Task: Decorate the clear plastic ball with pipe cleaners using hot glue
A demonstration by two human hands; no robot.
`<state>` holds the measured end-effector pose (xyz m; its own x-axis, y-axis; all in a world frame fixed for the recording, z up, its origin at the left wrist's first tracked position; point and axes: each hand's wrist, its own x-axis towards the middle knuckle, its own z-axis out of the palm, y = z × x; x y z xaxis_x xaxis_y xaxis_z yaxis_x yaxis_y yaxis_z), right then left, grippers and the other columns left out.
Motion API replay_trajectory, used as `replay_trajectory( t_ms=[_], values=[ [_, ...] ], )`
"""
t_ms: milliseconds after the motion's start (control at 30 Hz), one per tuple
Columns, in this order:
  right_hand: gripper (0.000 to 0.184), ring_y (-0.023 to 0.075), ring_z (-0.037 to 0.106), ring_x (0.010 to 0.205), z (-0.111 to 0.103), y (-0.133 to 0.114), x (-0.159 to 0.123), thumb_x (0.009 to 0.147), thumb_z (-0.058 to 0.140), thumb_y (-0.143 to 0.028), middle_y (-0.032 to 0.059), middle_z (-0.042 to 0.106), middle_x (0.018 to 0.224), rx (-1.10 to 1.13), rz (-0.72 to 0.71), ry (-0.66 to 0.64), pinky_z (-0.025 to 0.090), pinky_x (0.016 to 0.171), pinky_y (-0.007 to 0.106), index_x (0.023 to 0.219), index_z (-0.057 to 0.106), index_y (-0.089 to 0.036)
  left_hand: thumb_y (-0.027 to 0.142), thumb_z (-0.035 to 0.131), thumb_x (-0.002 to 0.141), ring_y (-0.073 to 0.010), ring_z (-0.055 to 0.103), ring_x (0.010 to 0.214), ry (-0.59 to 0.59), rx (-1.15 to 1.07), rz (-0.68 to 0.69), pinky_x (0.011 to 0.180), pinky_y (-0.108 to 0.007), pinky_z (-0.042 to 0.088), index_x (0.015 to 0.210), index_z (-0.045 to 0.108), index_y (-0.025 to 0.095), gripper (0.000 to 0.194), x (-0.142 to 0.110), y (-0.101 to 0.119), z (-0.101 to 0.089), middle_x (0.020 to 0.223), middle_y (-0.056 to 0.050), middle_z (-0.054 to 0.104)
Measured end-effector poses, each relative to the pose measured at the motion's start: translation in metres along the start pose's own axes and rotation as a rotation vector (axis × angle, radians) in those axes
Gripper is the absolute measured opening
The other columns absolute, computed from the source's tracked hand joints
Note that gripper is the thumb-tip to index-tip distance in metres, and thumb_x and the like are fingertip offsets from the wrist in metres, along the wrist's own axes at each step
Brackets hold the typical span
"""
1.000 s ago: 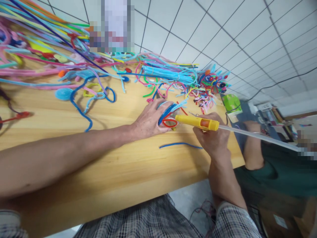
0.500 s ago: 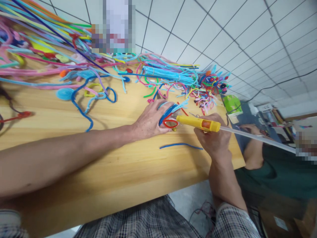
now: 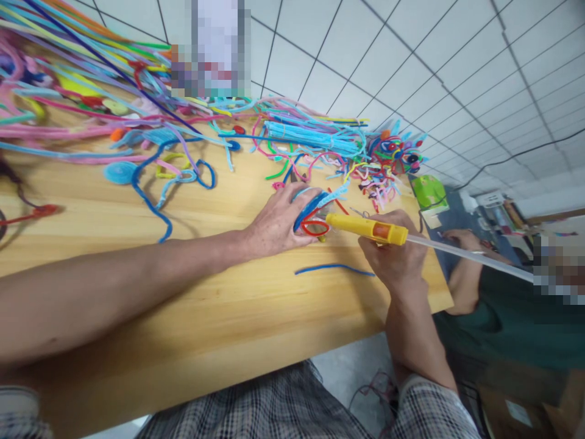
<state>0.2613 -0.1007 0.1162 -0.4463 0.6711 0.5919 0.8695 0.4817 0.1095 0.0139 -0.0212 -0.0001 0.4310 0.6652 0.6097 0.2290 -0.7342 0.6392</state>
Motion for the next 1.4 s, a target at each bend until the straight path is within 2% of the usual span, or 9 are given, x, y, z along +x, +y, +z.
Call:
replay_trajectory(
  t_ms=[567,833,967,1067,1133,1200,1267,1333,1400],
  values=[
    [0.030,0.0238,0.072,0.078,0.003,0.002,-0.002,0.083,0.067,-0.007,0.0019,0.072,0.089,-0.012,-0.032,0.032,0.059,0.066,0.036,0.106,0.066,-0.027,0.042,0.096,0.080,-0.0388,0.054,0.149,0.005,0.015,0.000,0.125,-0.063,0.050,0.162,0.043,0.030,0.098,0.001,0.001,0.000,0.156,-0.016,0.056],
    [0.026,0.0232,0.072,0.078,0.007,0.006,-0.005,0.081,0.068,-0.011,0.0015,0.071,0.088,-0.026,0.033,0.041,0.061,0.068,0.035,0.103,0.068,-0.026,0.042,0.096,0.079,-0.0396,0.053,0.149,0.002,0.013,0.006,0.126,-0.062,0.048,0.162,0.043,0.028,0.100,-0.001,-0.001,0.001,0.158,-0.018,0.053],
    [0.022,0.0233,0.072,0.079,0.007,0.004,-0.006,0.079,0.069,-0.015,0.0032,0.071,0.088,0.037,0.159,0.010,0.062,0.071,0.036,0.099,0.070,-0.025,0.043,0.096,0.078,-0.0394,0.053,0.149,0.006,0.019,0.008,0.126,-0.063,0.049,0.161,0.042,0.028,0.100,0.000,-0.001,0.001,0.157,-0.018,0.054],
    [0.017,0.0218,0.070,0.076,0.006,0.007,-0.007,0.076,0.072,-0.019,0.0023,0.070,0.085,0.173,0.356,0.072,0.061,0.070,0.035,0.092,0.068,-0.024,0.044,0.096,0.079,-0.0397,0.053,0.149,-0.002,0.019,-0.002,0.126,-0.063,0.048,0.161,0.043,0.028,0.099,0.000,0.000,0.000,0.156,-0.019,0.053],
    [0.014,0.0203,0.067,0.070,0.004,0.016,-0.009,0.076,0.076,-0.026,0.0003,0.068,0.079,0.282,0.533,0.131,0.059,0.066,0.034,0.085,0.066,-0.024,0.043,0.096,0.079,-0.0400,0.054,0.149,-0.012,0.028,-0.010,0.127,-0.062,0.048,0.161,0.044,0.026,0.099,0.000,0.001,-0.002,0.156,-0.020,0.053],
    [0.018,0.0195,0.065,0.068,0.001,0.037,-0.014,0.076,0.080,-0.035,-0.0008,0.068,0.074,0.338,0.704,0.175,0.057,0.065,0.033,0.081,0.067,-0.023,0.042,0.095,0.079,-0.0403,0.054,0.149,-0.021,0.045,-0.018,0.127,-0.062,0.049,0.161,0.044,0.025,0.098,0.000,0.003,-0.003,0.157,-0.020,0.052],
    [0.022,0.0195,0.066,0.070,-0.002,0.069,-0.024,0.078,0.081,-0.040,0.0004,0.070,0.077,0.312,0.832,0.208,0.057,0.066,0.033,0.084,0.071,-0.021,0.042,0.094,0.080,-0.0408,0.054,0.149,-0.022,0.062,-0.024,0.126,-0.062,0.050,0.161,0.044,0.026,0.097,0.000,0.004,-0.005,0.157,-0.019,0.052],
    [0.028,0.0201,0.067,0.074,-0.005,0.107,-0.038,0.085,0.075,-0.044,0.0031,0.072,0.084,0.242,0.906,0.228,0.059,0.071,0.034,0.095,0.074,-0.019,0.043,0.093,0.081,-0.0415,0.056,0.146,-0.018,0.067,-0.020,0.124,-0.063,0.052,0.162,0.043,0.027,0.096,-0.001,0.004,-0.006,0.156,-0.020,0.053],
    [0.037,0.0228,0.067,0.077,-0.005,0.144,-0.054,0.094,0.062,-0.047,0.0090,0.075,0.089,0.082,1.003,0.160,0.059,0.074,0.038,0.108,0.073,-0.014,0.045,0.091,0.083,-0.0420,0.057,0.145,-0.020,0.064,-0.014,0.123,-0.066,0.053,0.163,0.041,0.031,0.095,0.000,0.005,-0.007,0.155,-0.018,0.054]
  ],
)
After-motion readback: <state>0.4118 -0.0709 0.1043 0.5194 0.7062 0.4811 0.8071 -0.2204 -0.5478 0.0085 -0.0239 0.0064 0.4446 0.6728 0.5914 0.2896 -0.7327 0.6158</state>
